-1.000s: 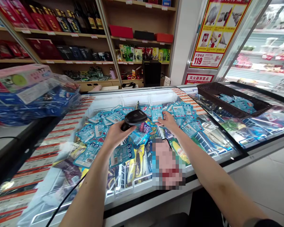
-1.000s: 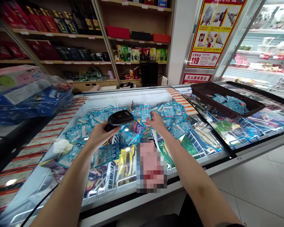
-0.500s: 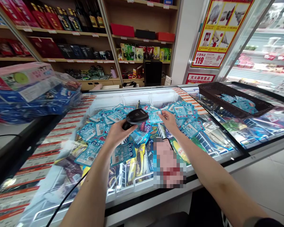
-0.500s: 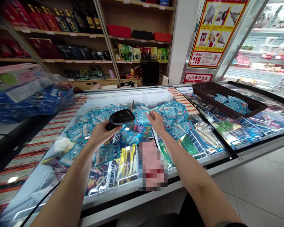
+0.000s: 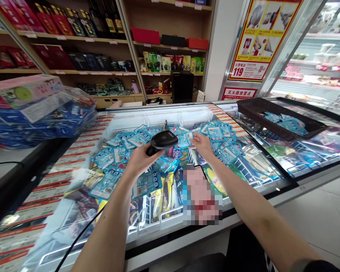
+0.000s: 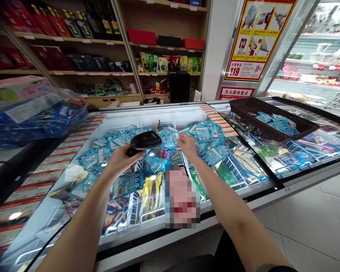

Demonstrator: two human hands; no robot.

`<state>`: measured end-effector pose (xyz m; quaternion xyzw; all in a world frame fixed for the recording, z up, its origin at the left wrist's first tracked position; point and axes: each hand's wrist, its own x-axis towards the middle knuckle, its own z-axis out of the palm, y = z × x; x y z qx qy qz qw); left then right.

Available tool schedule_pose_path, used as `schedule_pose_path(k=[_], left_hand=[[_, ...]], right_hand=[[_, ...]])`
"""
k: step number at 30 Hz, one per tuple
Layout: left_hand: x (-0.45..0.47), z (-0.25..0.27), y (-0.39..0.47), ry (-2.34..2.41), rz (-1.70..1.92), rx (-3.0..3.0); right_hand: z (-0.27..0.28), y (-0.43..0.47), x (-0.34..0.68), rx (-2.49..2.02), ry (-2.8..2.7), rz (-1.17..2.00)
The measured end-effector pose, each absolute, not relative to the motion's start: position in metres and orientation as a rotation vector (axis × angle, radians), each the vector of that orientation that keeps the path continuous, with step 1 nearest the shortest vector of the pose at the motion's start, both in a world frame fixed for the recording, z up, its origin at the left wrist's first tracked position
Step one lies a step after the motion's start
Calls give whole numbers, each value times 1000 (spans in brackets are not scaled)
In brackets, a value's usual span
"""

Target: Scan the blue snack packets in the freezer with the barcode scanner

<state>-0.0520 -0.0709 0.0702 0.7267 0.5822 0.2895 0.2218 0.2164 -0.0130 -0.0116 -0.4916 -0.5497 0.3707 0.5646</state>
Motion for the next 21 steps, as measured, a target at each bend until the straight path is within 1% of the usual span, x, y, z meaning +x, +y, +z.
schedule_pose_path(k=[5, 21], left_hand=[[-51, 71, -72, 1584, 780, 1992], [-43, 77, -79, 1507, 732, 1977]], right_hand=[[-8, -15, 216, -1200, -1297, 849], [-4, -19, 214, -1148, -1307, 897]])
